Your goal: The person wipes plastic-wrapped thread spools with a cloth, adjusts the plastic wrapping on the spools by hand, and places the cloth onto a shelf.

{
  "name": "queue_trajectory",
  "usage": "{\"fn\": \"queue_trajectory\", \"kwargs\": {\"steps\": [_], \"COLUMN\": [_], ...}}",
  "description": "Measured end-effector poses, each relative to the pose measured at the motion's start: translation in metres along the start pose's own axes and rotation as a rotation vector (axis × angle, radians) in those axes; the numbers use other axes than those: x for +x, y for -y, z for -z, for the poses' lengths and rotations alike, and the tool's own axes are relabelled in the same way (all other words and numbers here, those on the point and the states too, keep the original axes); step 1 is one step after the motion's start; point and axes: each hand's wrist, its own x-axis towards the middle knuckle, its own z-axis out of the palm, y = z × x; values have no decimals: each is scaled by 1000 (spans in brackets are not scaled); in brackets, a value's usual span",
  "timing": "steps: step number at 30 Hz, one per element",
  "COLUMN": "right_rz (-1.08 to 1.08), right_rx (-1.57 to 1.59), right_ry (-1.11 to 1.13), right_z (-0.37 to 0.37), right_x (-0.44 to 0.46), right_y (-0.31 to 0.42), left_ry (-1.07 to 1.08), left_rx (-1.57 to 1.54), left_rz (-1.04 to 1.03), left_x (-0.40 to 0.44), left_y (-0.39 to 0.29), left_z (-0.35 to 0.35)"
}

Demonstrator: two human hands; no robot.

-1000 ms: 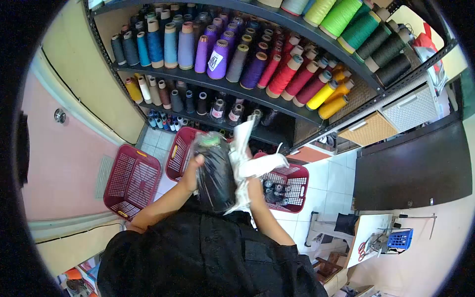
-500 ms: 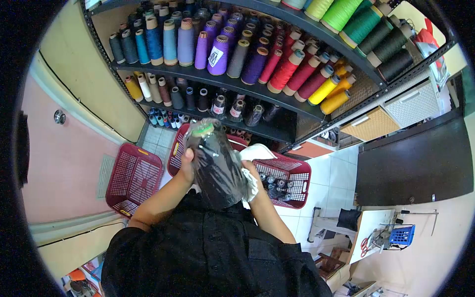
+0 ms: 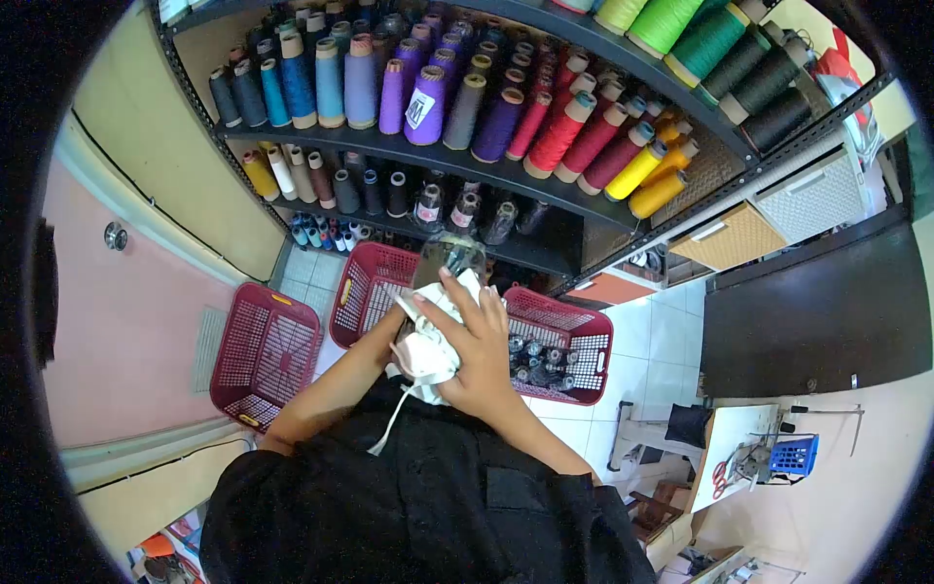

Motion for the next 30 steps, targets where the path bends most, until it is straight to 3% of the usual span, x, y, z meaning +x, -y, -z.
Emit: {"fn": "queue_trajectory", "kwargs": {"steps": [1, 4, 5, 6, 8, 10, 11, 12, 14, 16, 17, 18, 20, 21, 22, 24, 26, 29, 30], "right_rz": [-2, 33, -8, -51, -344, -490, -470, -468, 112, 145, 125, 89, -208, -344, -544, -581, -646, -1066, -869], "right_rx": [51, 20, 16, 65, 662, 1143, 852, 849, 179, 151, 158, 234, 557, 631, 1432, 1691, 2061, 1657, 1762], "right_ry": [-11, -233, -268, -288, -376, -514, -482, -486, -221, -214, -218, -249, -313, -319, -245, -252, -61, -219, -202], "right_z": [5, 20, 24, 28, 22, 30, 29, 28, 24, 34, 41, 42, 36, 31, 24, 4, -11, -2, -1], "right_x": [2, 13, 16, 20, 22, 17, 14, 9, -2, 3, 5, 5, 9, 12, 6, 0, -21, -21, -23], "right_y": [0, -7, -14, -20, -36, -35, -32, -34, -40, -13, -12, -20, -25, -34, -45, -46, -35, -8, -14], "left_ry": [71, 242, 193, 204, 224, 233, 253, 271, 168, 158, 232, 277, 209, 181, 179, 171, 169, 56, 56], "left_rx": [35, 469, 541, 402, 329, 408, 237, 65, -41, 46, 146, 288, 332, 209, 207, -233, -265, 286, 287], "left_rz": [36, -241, -169, -81, -37, -98, -85, -69, 19, 61, -18, -106, -180, -96, -90, -11, -93, -572, -568], "left_x": [4, -4, -12, -8, -4, -2, -1, -4, -20, -25, -18, -17, -19, -24, -24, -21, -23, -27, -30], "left_y": [-1, 2, -2, 4, 15, 12, 11, 4, -16, -12, -1, 0, 3, -7, -6, -6, -13, -12, -15], "left_z": [3, -8, -20, -16, -7, -3, -2, -9, -37, -43, -39, -42, -45, -55, -49, -31, -37, -46, -53]}}
